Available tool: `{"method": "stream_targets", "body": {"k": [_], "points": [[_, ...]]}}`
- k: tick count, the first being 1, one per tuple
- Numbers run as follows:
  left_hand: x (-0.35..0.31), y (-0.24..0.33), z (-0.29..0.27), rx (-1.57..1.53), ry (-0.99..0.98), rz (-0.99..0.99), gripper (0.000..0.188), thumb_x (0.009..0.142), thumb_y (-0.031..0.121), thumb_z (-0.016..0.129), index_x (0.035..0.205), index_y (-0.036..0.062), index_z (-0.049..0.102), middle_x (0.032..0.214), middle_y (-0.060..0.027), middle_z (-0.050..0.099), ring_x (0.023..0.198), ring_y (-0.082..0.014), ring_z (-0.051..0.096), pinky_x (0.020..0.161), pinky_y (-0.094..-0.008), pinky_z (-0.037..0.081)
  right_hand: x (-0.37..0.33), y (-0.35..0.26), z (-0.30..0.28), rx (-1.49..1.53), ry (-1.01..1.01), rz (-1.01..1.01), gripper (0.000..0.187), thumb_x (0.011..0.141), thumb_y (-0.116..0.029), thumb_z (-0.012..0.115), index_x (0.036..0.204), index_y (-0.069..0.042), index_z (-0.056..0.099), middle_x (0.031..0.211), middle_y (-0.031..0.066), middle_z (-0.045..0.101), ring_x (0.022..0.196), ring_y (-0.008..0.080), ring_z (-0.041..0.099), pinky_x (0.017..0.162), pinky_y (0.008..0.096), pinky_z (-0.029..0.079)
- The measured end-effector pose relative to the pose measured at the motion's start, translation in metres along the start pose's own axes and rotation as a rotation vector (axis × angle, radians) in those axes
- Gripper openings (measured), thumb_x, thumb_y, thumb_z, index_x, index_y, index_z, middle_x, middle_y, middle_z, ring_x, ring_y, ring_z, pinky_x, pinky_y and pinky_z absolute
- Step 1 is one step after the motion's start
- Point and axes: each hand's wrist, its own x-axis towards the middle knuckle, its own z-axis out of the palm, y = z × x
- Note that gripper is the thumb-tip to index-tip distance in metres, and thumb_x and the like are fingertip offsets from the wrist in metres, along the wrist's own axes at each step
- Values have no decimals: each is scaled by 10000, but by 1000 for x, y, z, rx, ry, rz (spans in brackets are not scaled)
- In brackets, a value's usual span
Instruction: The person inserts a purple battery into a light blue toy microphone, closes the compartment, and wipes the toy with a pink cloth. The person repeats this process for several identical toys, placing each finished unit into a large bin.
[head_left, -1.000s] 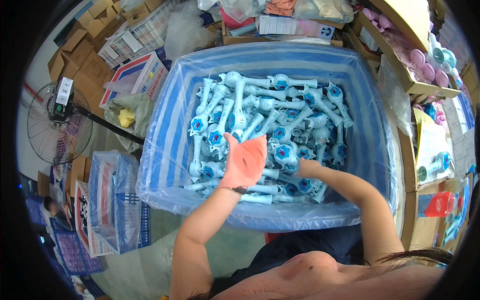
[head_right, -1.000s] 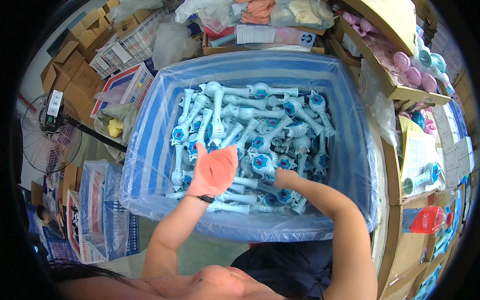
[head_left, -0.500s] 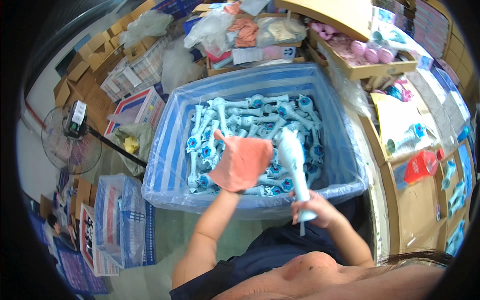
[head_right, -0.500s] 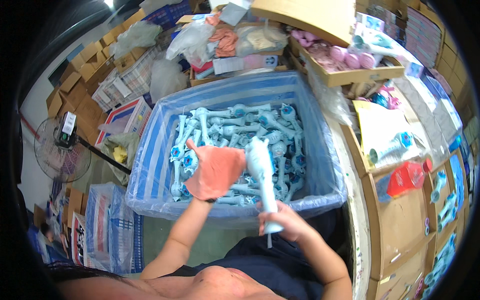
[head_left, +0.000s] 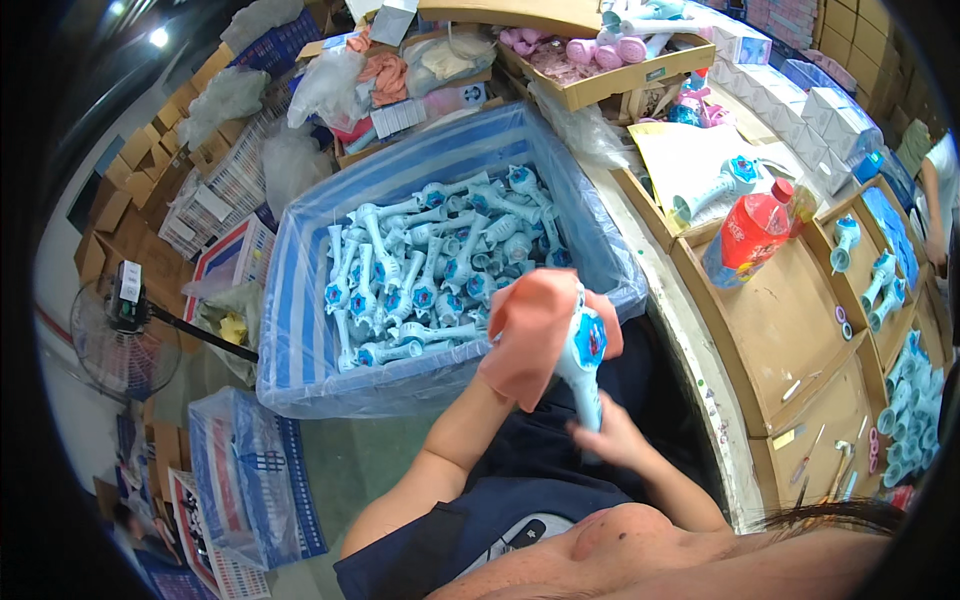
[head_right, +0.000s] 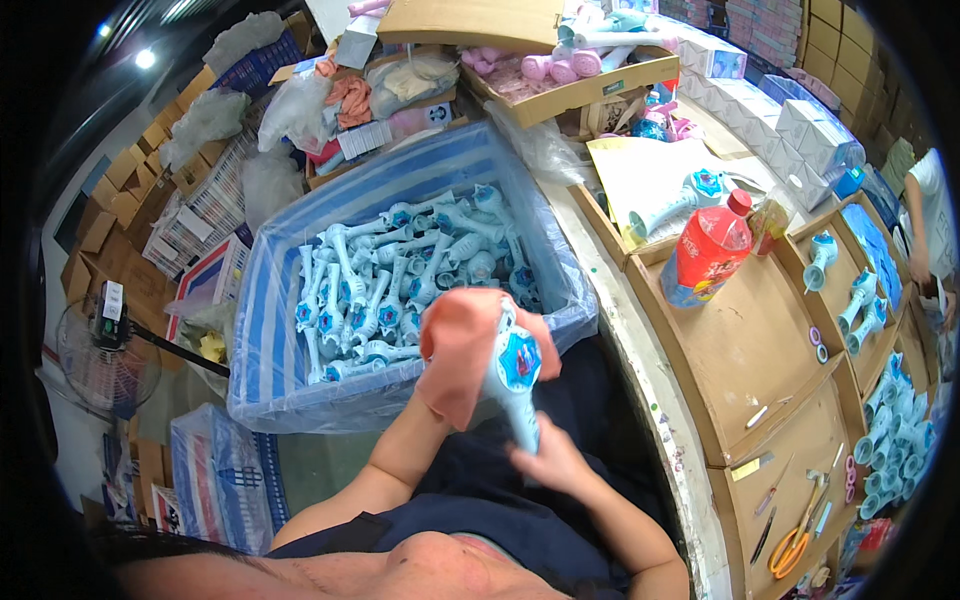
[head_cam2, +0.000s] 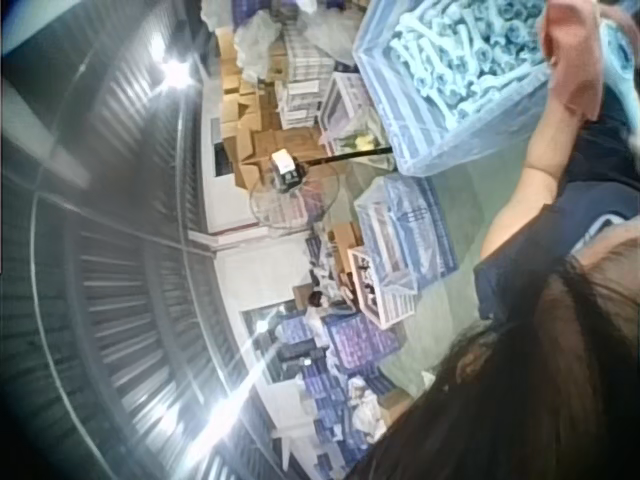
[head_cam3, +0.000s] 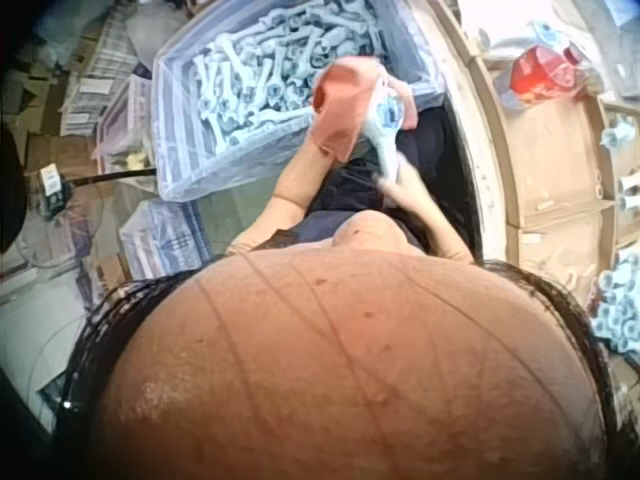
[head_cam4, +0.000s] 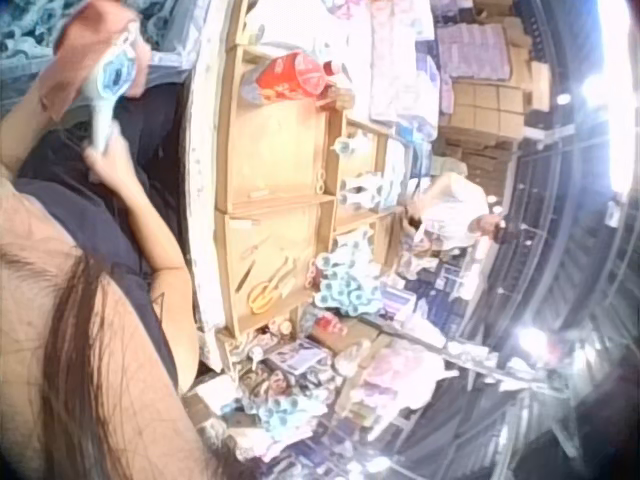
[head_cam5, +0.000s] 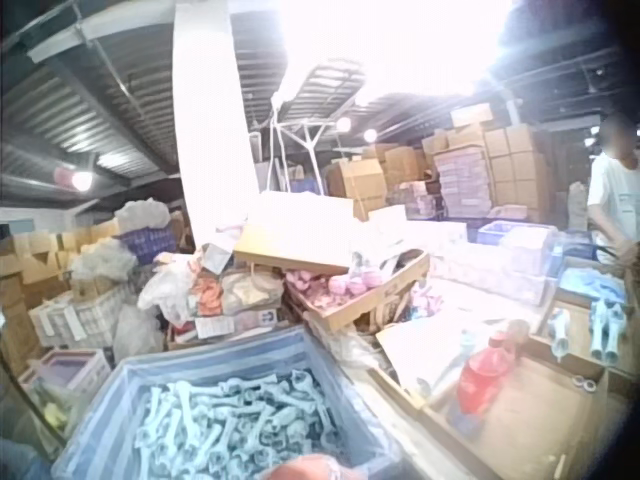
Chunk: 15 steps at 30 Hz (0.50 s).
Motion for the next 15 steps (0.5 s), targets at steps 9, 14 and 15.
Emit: {"method": "stream_targets", "body": {"k": [9, 14, 15], "points": [[1, -36, 17, -739, -11, -189, 369, 935, 406, 485, 913, 43, 552, 824, -66, 565, 770, -181, 570, 703, -313, 483, 9, 1, 18, -429, 328, 52, 443, 808, -209, 680, 1102, 39, 461, 830, 243, 664, 692, 395, 681, 644, 471, 550], [-8, -54, 10, -920, -58, -162, 650, 837, 677, 451, 829, 31, 520, 719, -62, 524, 615, -176, 539, 574, -315, 473, -14, -1, 16, 594, -229, 12, 228, 895, -124, 670, 1039, -37, 518, 800, 53, 628, 649, 139, 640, 590, 306, 522], [-10, -59, 11, -1023, -145, -175, 706, 818, 731, 445, 813, 28, 514, 698, -61, 516, 584, -175, 533, 549, -315, 471, -16, -1, 15, 633, -239, 66, 219, 891, -118, 674, 1027, -36, 523, 796, 54, 628, 648, 141, 640, 593, 304, 523]]}}
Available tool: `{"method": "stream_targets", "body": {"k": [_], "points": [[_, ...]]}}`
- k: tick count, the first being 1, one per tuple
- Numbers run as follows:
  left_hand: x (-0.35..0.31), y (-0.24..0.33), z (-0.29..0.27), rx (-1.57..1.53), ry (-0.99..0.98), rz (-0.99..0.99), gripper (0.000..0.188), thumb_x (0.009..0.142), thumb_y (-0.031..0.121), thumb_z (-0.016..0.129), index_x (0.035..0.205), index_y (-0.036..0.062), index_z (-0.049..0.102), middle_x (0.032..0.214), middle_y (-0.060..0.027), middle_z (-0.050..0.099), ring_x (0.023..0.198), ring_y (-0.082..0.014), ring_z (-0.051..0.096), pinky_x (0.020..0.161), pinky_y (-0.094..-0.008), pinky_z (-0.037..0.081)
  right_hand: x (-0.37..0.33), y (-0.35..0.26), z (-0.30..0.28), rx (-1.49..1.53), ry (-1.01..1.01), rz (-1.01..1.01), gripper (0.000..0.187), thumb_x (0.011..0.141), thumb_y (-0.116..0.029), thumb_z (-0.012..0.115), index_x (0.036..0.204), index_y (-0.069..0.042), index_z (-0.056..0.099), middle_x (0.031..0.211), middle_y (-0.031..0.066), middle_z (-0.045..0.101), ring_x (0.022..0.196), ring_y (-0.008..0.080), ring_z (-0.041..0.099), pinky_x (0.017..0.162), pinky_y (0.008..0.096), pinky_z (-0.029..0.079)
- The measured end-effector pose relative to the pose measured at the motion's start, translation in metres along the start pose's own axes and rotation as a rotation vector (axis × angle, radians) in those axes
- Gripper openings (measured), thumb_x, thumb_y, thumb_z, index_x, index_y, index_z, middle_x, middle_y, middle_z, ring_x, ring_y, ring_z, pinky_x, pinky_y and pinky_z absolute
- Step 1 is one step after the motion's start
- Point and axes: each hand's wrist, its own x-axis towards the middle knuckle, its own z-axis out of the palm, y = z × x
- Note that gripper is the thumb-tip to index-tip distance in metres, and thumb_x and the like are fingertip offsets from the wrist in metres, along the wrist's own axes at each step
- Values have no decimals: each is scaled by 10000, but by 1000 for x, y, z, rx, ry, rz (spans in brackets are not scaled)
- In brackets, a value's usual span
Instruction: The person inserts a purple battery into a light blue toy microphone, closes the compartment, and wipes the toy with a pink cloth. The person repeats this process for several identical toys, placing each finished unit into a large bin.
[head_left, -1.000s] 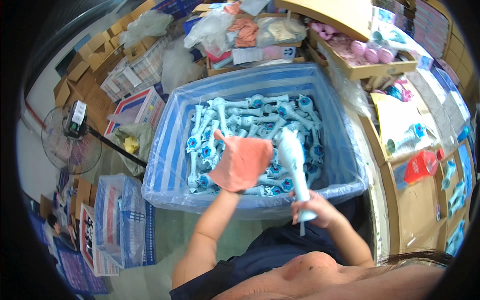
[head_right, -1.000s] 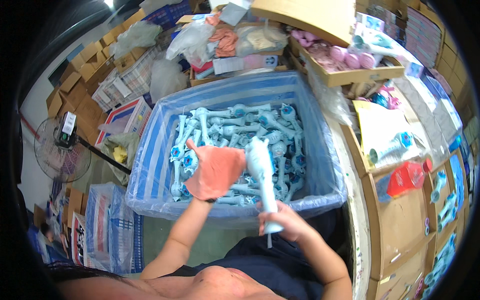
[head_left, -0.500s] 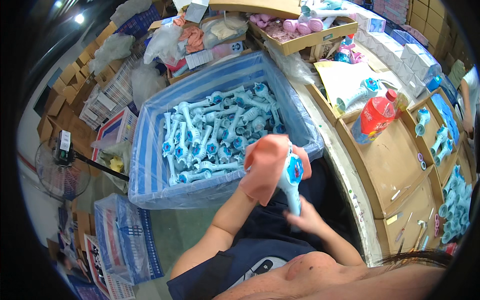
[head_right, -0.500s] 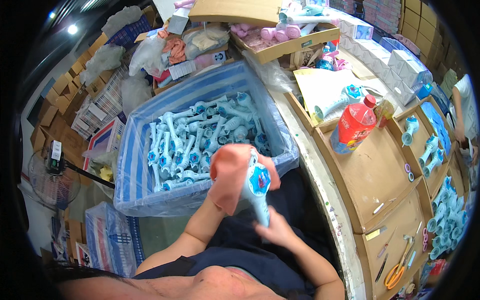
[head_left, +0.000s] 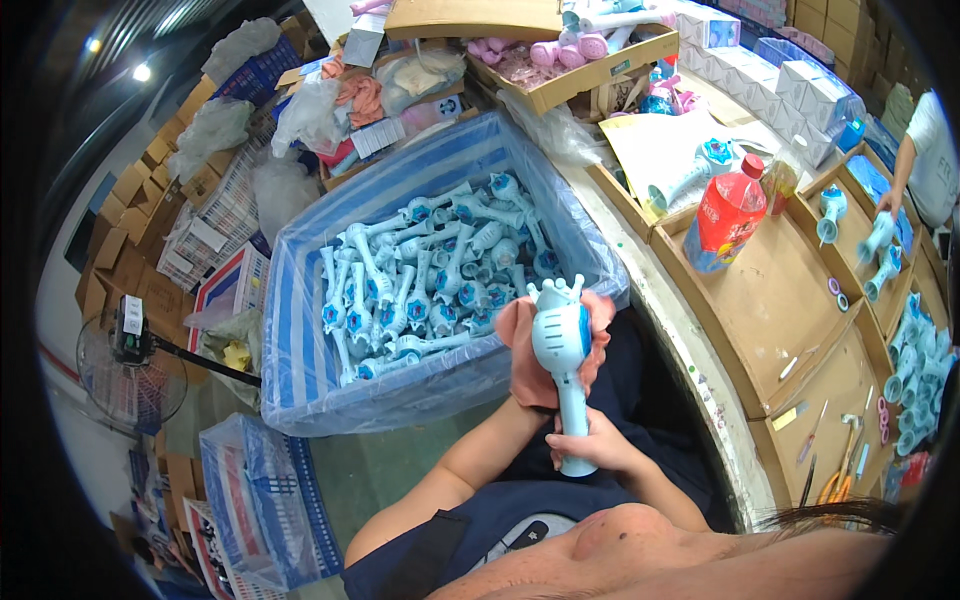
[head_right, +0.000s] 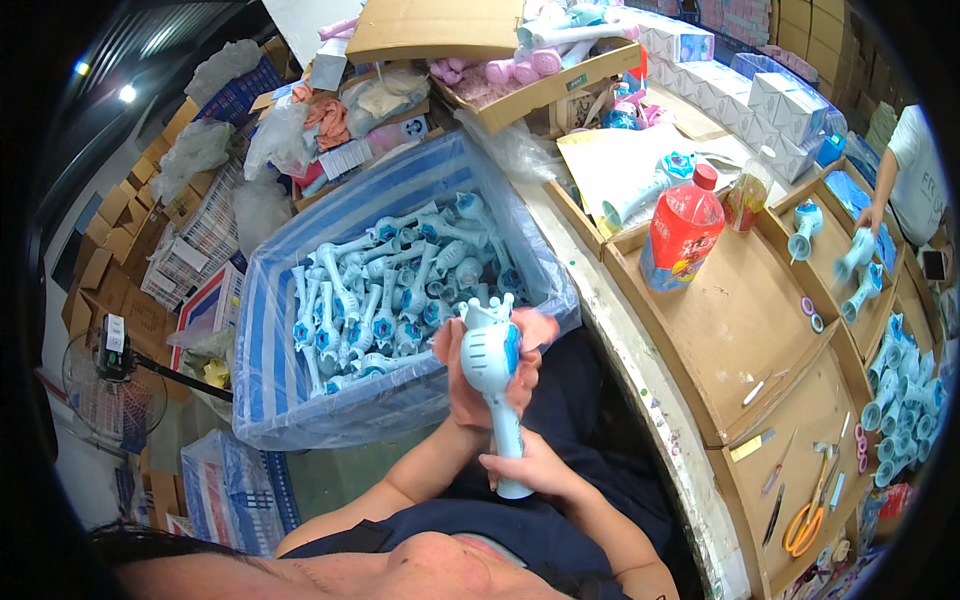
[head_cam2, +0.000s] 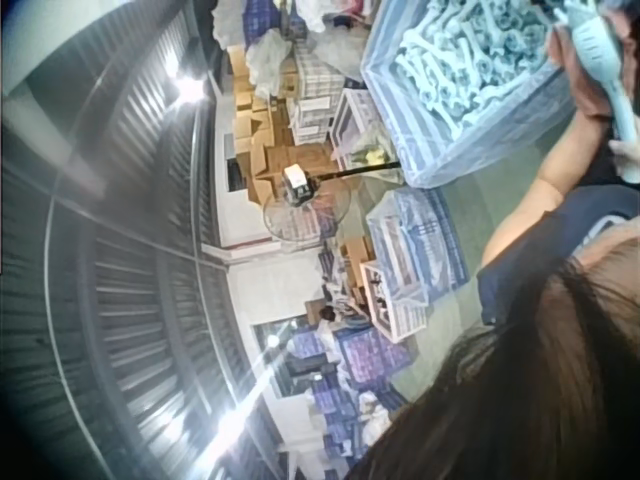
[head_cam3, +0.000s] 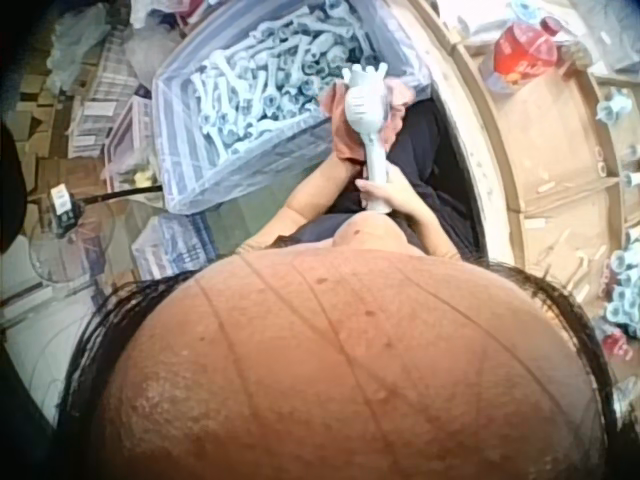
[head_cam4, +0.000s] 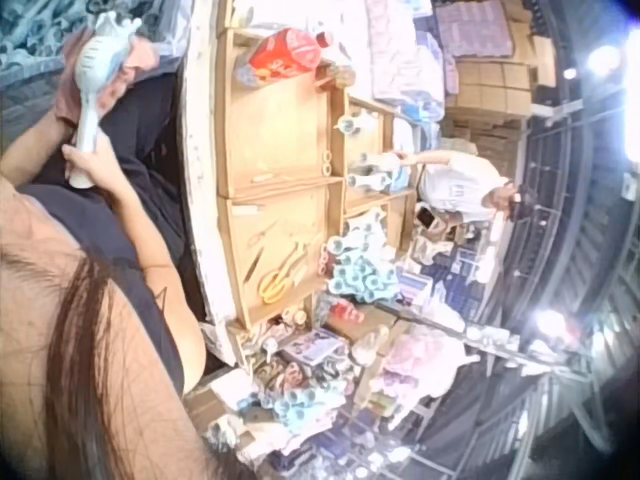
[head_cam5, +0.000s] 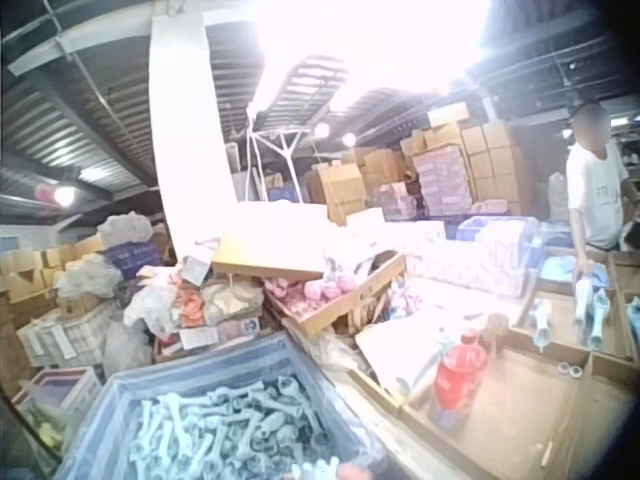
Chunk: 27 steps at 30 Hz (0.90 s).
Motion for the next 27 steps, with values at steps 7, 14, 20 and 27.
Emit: {"method": "stream_targets", "body": {"k": [7, 14, 20, 27], "points": [[1, -22, 2, -299, 258, -105, 824, 710, 851, 500, 758, 28, 511, 749, -59, 535, 607, -150, 503, 505, -287, 399, 7, 15, -15, -427, 452, -93, 403, 796, -224, 721, 1048, 22, 525, 793, 174, 670, 675, 294, 687, 650, 414, 548], [12, 4, 31, 243, 53, 198, 566, 999, 517, 411, 1299, 55, 546, 1108, -64, 649, 913, -155, 590, 766, -319, 473, -40, 7, -27, -1161, 433, 162, 394, 807, -260, 646, 1015, 34, 485, 785, 286, 654, 751, 454, 656, 701, 518, 527], [2, 11, 19, 2630, 23, 619, 135, 824, 140, 609, 958, 130, 593, 838, -19, 623, 693, -161, 551, 670, -271, 441, -80, -16, -14, -1108, 341, 319, 383, 805, -246, 701, 973, 27, 491, 771, 276, 638, 746, 451, 646, 686, 490, 514], [11, -1, 22, 712, -17, 78, 296, 981, 269, 500, 971, 3, 628, 1035, -89, 718, 892, -136, 625, 901, -323, 441, -84, -11, -10, -1225, 406, 359, 377, 814, -270, 670, 964, 32, 502, 749, 269, 658, 696, 442, 660, 660, 504, 541]]}}
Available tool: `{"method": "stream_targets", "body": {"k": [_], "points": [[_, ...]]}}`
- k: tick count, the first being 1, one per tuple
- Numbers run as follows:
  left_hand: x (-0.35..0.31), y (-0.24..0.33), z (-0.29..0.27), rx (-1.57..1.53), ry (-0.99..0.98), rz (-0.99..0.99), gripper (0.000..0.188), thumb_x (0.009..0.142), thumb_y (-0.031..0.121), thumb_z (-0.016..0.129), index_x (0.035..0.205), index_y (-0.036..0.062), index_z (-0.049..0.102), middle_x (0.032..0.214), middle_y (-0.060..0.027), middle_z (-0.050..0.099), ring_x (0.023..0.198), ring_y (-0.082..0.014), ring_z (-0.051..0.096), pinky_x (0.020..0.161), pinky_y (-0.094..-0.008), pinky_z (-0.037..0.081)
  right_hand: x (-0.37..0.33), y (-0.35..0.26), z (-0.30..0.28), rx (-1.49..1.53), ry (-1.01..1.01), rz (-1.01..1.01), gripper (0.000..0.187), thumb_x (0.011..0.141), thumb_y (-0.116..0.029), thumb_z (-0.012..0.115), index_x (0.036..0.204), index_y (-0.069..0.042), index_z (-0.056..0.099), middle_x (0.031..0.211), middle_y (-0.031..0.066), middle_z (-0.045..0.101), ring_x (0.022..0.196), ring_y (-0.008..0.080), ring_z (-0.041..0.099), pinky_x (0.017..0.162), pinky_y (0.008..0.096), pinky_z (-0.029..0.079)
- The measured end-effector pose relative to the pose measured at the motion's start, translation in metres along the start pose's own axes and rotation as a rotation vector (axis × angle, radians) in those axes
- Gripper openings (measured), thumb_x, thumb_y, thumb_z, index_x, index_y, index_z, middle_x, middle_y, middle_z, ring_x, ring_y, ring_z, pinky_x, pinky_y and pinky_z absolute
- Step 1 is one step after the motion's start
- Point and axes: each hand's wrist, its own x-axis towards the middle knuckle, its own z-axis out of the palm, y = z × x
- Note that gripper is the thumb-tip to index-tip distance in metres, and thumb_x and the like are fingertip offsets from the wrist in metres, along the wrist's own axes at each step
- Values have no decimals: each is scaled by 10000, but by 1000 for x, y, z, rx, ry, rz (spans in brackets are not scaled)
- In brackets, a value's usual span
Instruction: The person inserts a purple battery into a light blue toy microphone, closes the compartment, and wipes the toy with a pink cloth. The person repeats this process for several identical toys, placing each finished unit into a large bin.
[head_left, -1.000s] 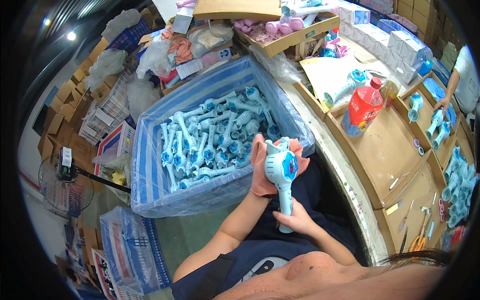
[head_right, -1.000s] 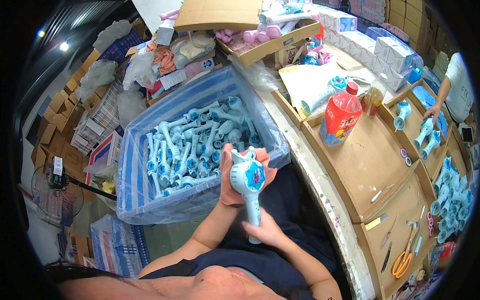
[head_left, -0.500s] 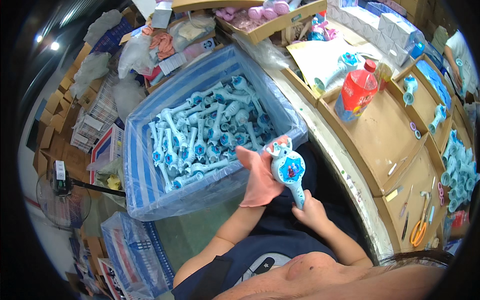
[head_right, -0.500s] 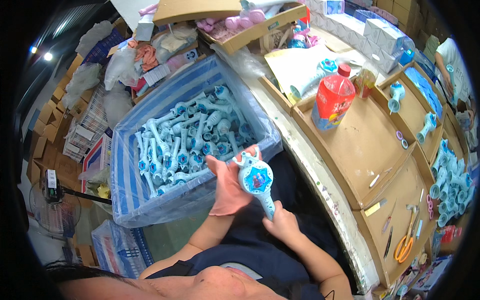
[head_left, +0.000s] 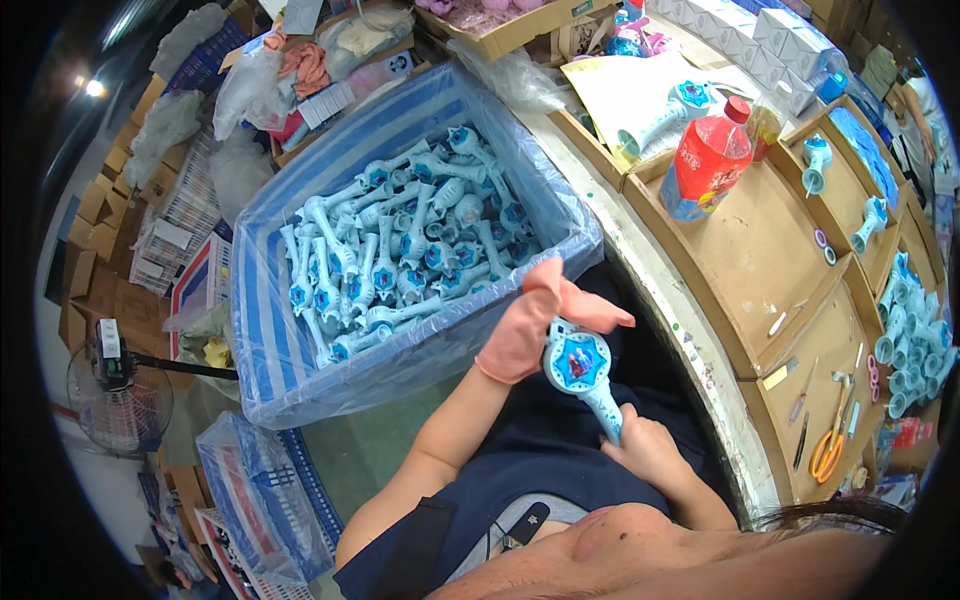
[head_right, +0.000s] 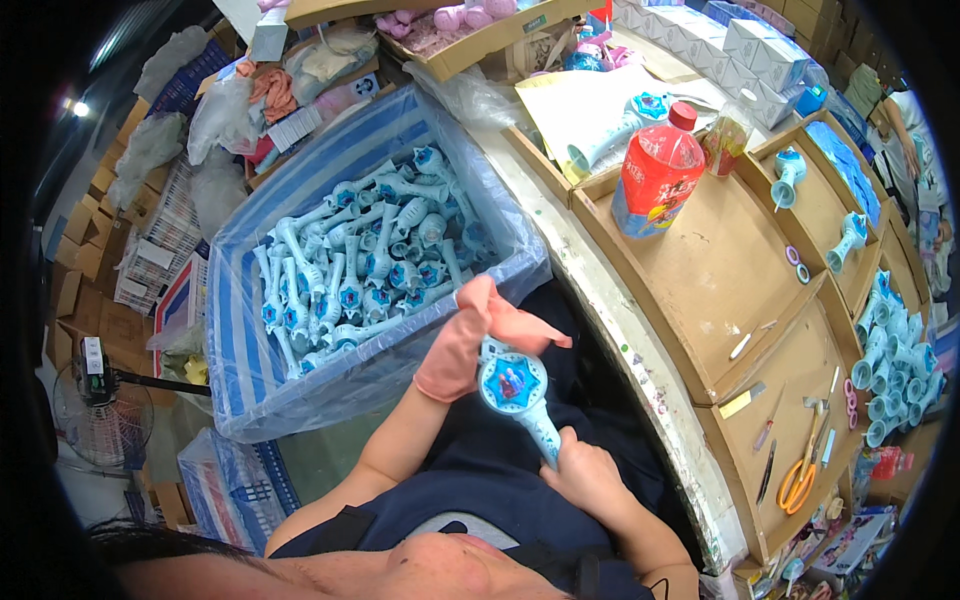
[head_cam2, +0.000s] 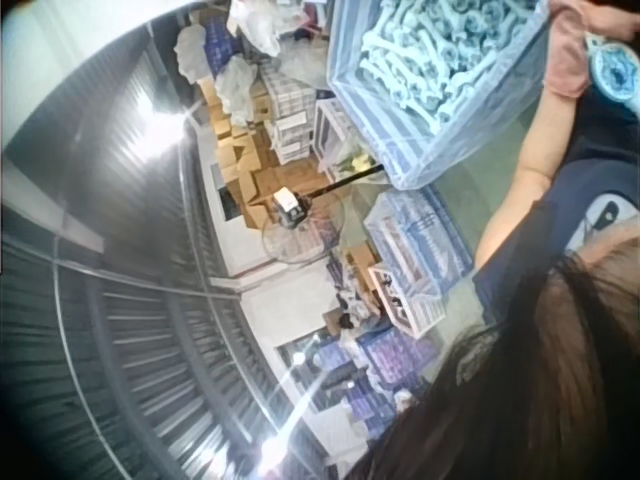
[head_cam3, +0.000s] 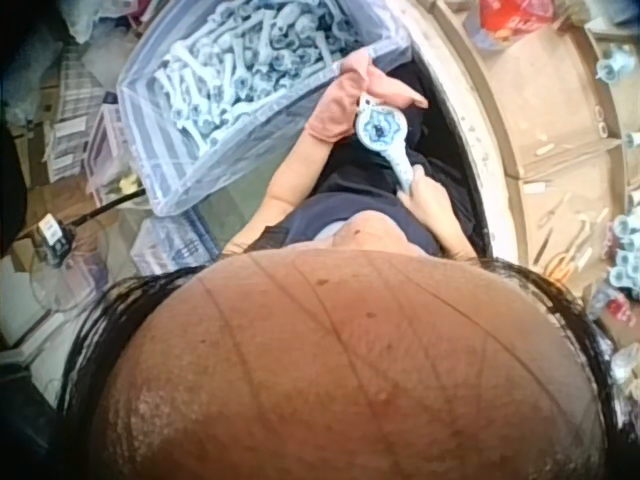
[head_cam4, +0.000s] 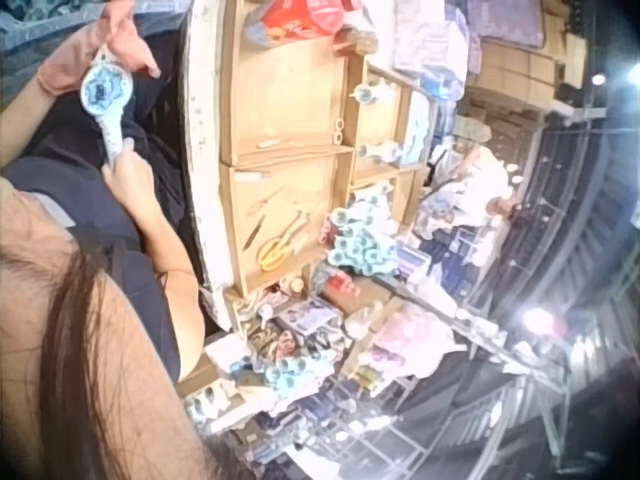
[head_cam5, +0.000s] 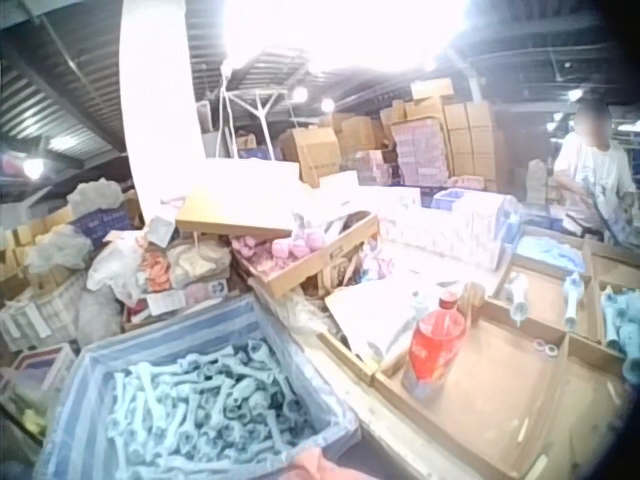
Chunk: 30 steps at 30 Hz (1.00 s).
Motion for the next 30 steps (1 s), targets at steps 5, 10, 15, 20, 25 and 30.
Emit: {"method": "stream_targets", "body": {"k": [5, 10, 15, 20, 25, 30], "points": [[-10, -13, -7, 464, -5, 86, 332, 986, 335, 512, 923, 28, 623, 946, -113, 679, 891, -241, 656, 851, -351, 507, 2, 3, 0, 5, -3, -18, 388, 812, -277, 675, 970, 31, 502, 766, 275, 658, 719, 442, 661, 673, 503, 541], [-8, -21, -13, -537, 603, -4, 528, 1015, 542, 361, 1099, 61, 559, 968, -135, 650, 833, -267, 646, 835, -374, 547, 6, 9, 6, 185, 112, -56, 355, 794, -254, 700, 989, -14, 526, 804, 248, 664, 756, 429, 660, 689, 495, 527], [-13, 9, 24, 1381, -6, -162, 394, 945, 449, 512, 1198, 161, 604, 1014, 64, 655, 891, -117, 623, 882, -345, 361, 30, 35, 31, 168, 510, -179, 270, 765, -155, 702, 979, -65, 563, 836, 178, 654, 793, 390, 651, 683, 464, 508], [-11, 14, 65, 1277, 70, 39, 391, 926, 268, 589, 1253, 54, 616, 1092, -40, 692, 974, -124, 645, 938, -269, 381, 78, 62, 52, 79, 847, -427, 285, 707, -64, 697, 944, -30, 542, 859, 154, 596, 791, 369, 608, 692, 434, 493], [-13, 6, 57, 393, 106, 24, 384, 996, 308, 412, 1094, -28, 571, 1079, -60, 635, 1000, -154, 562, 939, -343, 422, 88, 61, 52, 33, 954, -452, 327, 681, -55, 714, 962, -40, 547, 859, 138, 594, 782, 351, 612, 689, 420, 498], [-21, 4, 53, 96, 312, -8, 218, 982, 149, 451, 953, -35, 566, 985, -129, 658, 960, -234, 616, 979, -349, 456, 68, 60, 41, -24, 766, -388, 343, 662, -118, 760, 952, -81, 581, 851, 119, 608, 756, 329, 618, 668, 411, 503]]}}
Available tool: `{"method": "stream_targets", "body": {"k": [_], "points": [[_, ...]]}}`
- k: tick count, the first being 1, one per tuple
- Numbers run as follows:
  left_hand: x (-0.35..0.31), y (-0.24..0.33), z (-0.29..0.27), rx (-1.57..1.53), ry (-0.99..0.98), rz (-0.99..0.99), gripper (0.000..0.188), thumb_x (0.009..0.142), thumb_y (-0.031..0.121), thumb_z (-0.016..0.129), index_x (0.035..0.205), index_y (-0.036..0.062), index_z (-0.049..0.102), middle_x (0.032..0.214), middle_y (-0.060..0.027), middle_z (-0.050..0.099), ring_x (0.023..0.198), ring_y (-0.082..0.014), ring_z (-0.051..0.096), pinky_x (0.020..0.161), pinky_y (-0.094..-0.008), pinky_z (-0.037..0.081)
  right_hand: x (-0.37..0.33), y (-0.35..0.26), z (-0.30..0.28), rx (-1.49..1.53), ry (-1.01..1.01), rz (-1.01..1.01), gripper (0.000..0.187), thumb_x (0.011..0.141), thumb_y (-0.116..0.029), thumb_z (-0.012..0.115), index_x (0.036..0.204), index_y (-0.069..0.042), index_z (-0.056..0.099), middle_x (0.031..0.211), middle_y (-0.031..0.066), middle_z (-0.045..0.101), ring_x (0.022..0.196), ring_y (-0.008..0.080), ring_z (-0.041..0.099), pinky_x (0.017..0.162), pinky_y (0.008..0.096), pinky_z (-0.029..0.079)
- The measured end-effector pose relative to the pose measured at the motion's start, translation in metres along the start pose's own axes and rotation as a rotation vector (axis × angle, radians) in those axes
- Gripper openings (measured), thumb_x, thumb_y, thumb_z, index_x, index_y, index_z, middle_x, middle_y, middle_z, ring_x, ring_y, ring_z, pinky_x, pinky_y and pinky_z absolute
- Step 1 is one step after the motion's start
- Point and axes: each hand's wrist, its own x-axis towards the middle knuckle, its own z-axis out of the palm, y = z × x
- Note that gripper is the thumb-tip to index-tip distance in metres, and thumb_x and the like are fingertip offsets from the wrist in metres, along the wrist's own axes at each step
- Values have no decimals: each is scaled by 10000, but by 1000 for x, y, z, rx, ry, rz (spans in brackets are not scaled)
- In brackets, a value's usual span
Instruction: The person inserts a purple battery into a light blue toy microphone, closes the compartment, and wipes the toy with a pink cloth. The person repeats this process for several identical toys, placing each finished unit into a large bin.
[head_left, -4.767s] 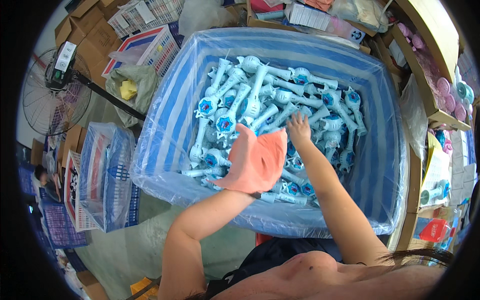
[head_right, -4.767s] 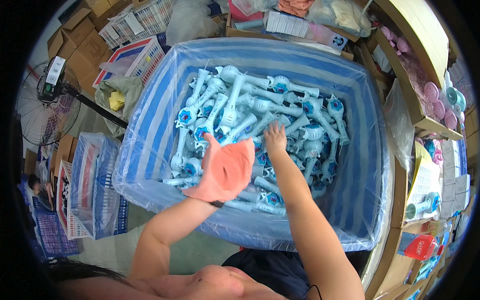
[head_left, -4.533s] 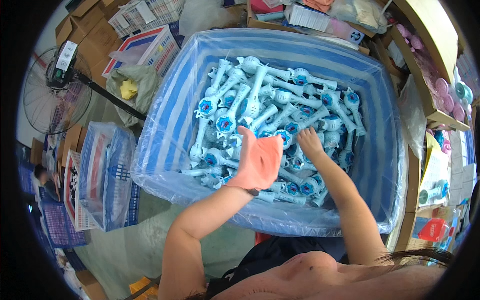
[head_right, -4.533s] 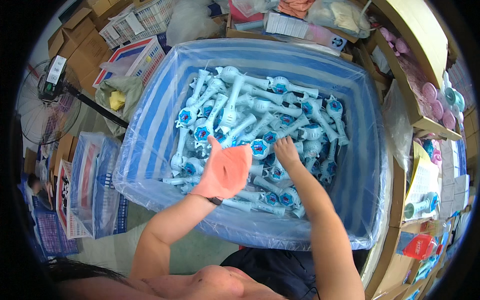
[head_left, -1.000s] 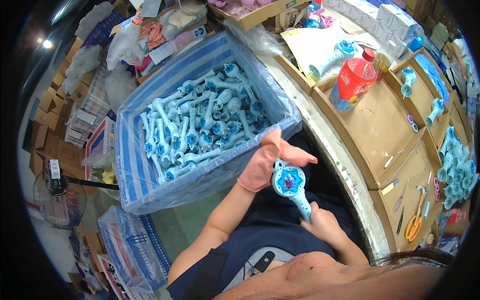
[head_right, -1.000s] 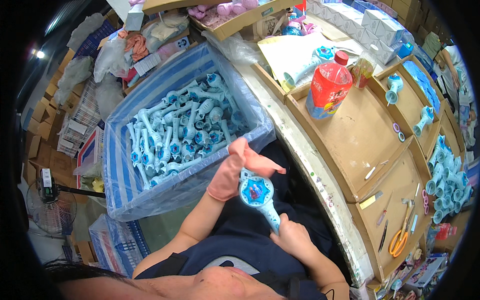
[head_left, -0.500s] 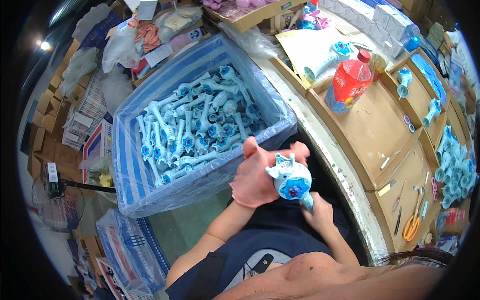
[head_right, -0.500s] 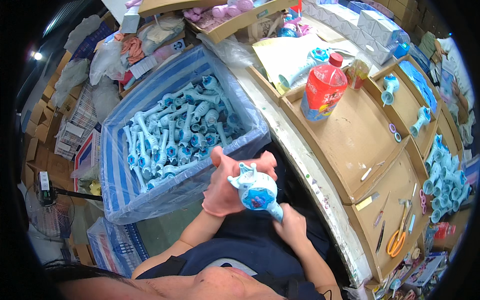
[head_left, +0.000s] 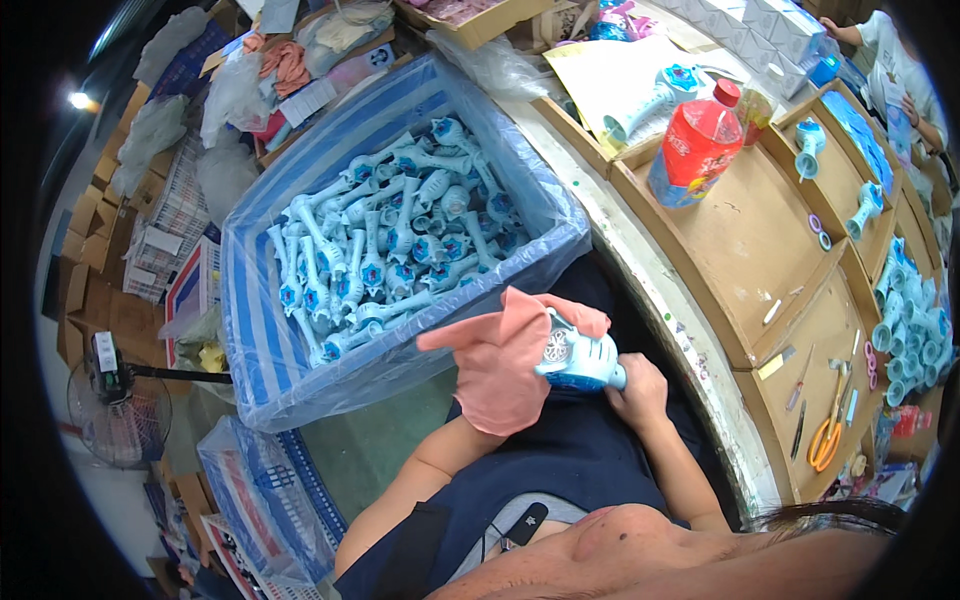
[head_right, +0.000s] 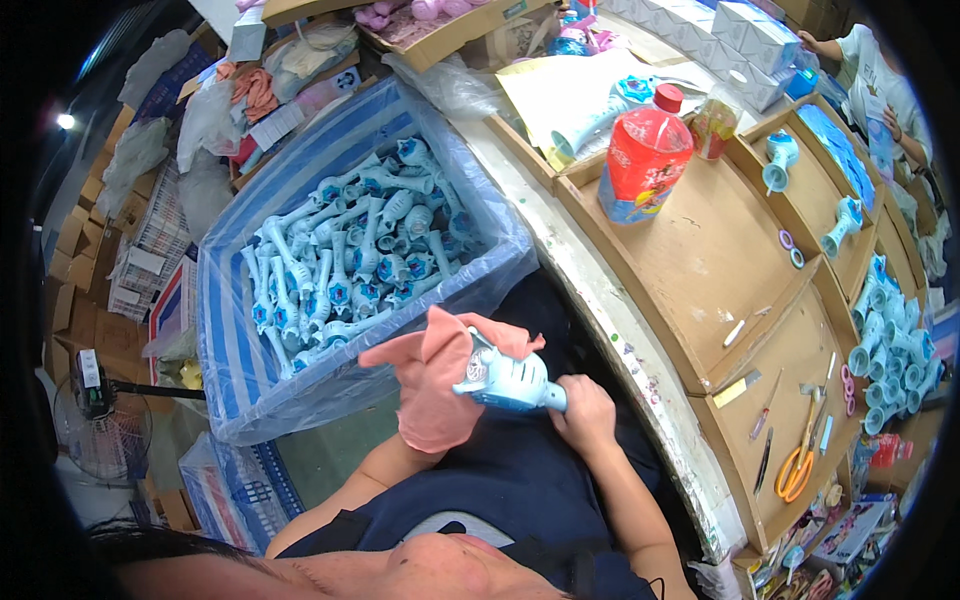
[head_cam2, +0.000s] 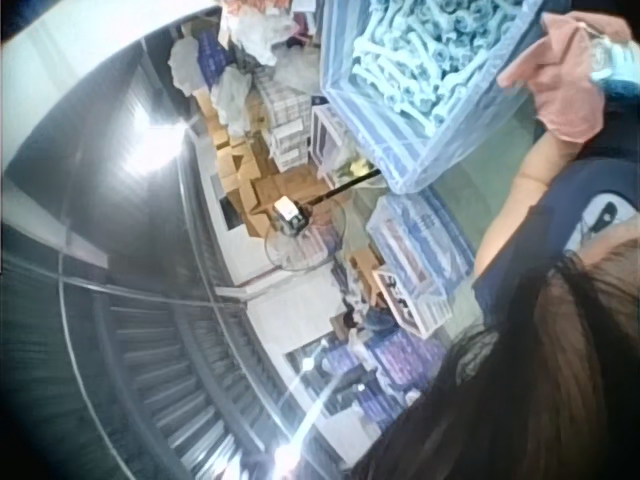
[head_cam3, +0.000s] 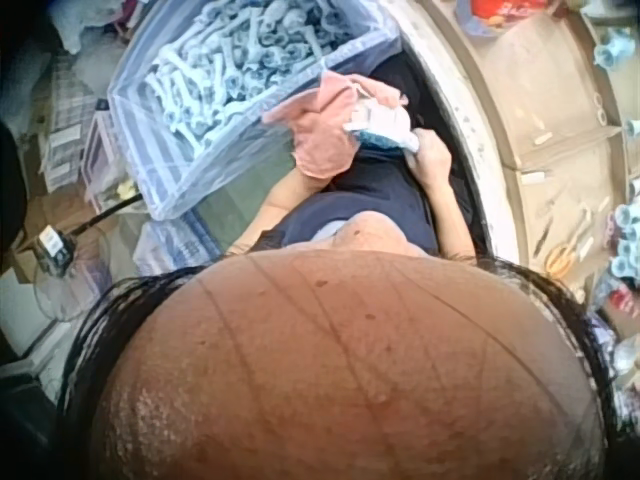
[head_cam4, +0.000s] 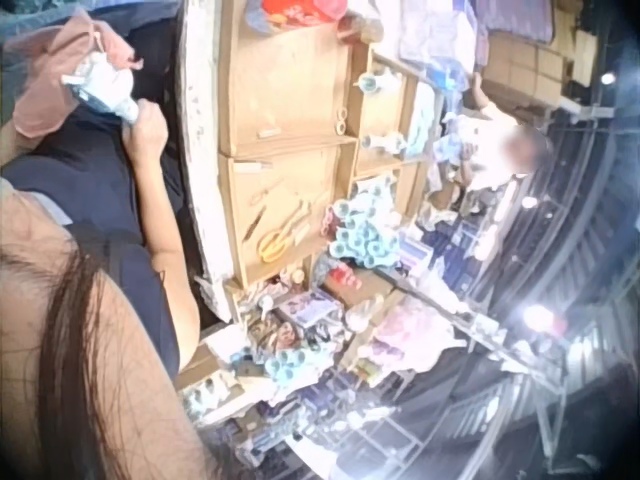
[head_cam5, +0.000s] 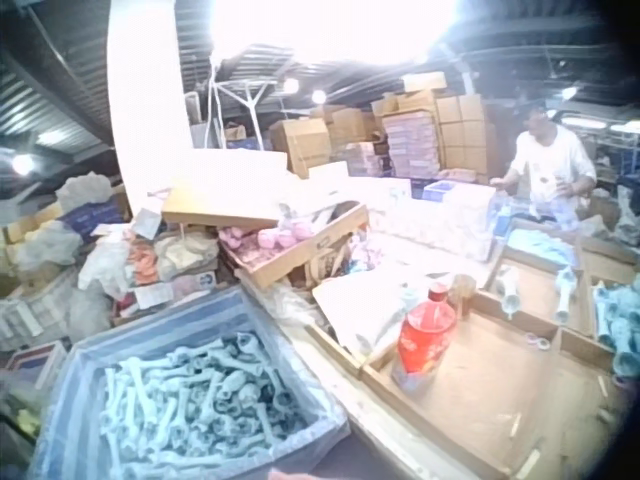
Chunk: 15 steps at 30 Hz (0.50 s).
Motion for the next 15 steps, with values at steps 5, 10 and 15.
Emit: {"method": "stream_targets", "body": {"k": [5, 10, 15], "points": [[2, 9, -7, 459, 94, 64, 387, 1048, 302, 353, 873, 3, 525, 882, -163, 647, 880, -269, 643, 931, -454, 514, -14, -5, -28, 136, 34, -105, 420, 674, -271, 832, 982, -66, 634, 833, 120, 665, 719, 307, 654, 615, 383, 522], [21, 0, -10, -377, 95, -27, 614, 996, 568, 380, 899, -7, 574, 845, -149, 655, 842, -283, 661, 848, -428, 559, -12, -30, -42, 219, -98, 22, 378, 721, -273, 809, 970, -38, 649, 762, 141, 653, 666, 308, 658, 592, 375, 521], [18, -9, 0, 21, 152, 69, 815, 832, 781, 472, 924, -27, 540, 791, -148, 606, 711, -216, 599, 650, -310, 492, 6, -69, -32, 361, -159, 230, 401, 811, -330, 760, 1030, -22, 625, 717, 164, 652, 644, 341, 672, 567, 407, 525]]}}
